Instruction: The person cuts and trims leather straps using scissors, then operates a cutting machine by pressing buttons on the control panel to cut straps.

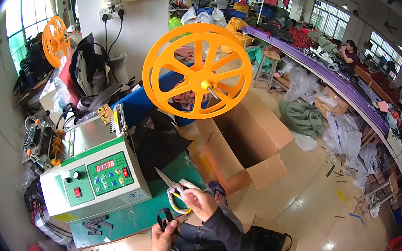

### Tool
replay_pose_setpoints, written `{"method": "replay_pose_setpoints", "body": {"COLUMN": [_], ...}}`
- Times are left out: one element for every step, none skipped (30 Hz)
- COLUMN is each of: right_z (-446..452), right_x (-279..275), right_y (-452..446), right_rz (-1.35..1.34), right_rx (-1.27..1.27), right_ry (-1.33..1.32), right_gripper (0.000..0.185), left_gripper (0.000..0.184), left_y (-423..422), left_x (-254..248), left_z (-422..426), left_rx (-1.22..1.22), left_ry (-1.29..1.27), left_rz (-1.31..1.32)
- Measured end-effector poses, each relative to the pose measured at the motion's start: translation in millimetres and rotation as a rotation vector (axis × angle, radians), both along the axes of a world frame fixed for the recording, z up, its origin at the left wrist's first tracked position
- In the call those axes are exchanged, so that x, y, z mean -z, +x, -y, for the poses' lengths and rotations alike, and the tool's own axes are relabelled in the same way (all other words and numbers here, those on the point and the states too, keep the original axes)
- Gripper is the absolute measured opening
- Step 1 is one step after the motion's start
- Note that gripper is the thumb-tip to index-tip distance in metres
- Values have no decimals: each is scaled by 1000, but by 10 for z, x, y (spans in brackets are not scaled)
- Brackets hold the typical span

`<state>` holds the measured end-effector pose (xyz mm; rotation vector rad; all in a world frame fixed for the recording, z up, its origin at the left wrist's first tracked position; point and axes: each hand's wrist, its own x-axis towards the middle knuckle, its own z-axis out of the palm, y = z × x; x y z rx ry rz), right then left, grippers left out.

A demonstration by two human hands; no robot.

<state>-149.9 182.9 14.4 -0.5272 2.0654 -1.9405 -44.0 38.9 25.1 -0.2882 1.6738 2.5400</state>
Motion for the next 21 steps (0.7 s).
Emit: {"method": "replay_pose_setpoints", "body": {"right_z": [37,75,112,147,181,207,235,252,270,290,314,329,340,336,288,218,141,69,1,-74,-169], "right_x": [154,301,418,515,609,702,726,751,772,788,769,750,743,736,718,693,664,631,512,409,507], "right_y": [-77,-146,-189,-215,-236,-251,-246,-236,-235,-250,-265,-272,-261,-227,-216,-205,-191,-177,-100,-29,-4], "right_rz": [-299,-597,-894,-895,-900,-905,-907,-907,-906,-864,-821,-778,-734,-732,-701,-671,-639,-608,-470,-332,-330], "right_rx": [80,160,240,239,233,226,219,212,212,207,202,196,190,190,193,195,197,198,173,146,146], "right_ry": [198,396,593,591,656,722,789,855,854,913,971,1028,1085,1080,1000,921,842,764,713,661,663], "right_gripper": [30,33,36,36,38,41,43,45,45,46,46,47,47,47,46,46,45,45,46,48,48], "left_gripper": [15,16,17,17,17,17,17,17,17,16,16,15,15,15,14,13,13,12,12,12,12], "left_y": [15,28,38,40,40,39,45,54,59,59,56,58,67,96,104,111,118,119,118,120,120], "left_x": [-36,-66,-80,-81,-76,-70,-62,-56,-56,-63,-73,-84,-95,-111,-124,-136,-146,-153,-155,-151,-144], "left_z": [2,5,10,16,20,21,18,15,12,6,-4,-15,-19,-11,-11,-10,-8,-3,2,5,6], "left_rx": [-14,-28,-44,-45,-44,-43,-41,-38,-38,-40,-42,-44,-46,-47,-46,-46,-45,-44,-45,-49,-53], "left_ry": [34,67,101,100,107,114,122,129,128,133,138,144,148,144,147,152,156,161,161,162,164], "left_rz": [31,61,94,93,69,45,24,2,4,-7,-18,-29,-40,-38,-58,-78,-97,-117,-117,-120,-123]}}
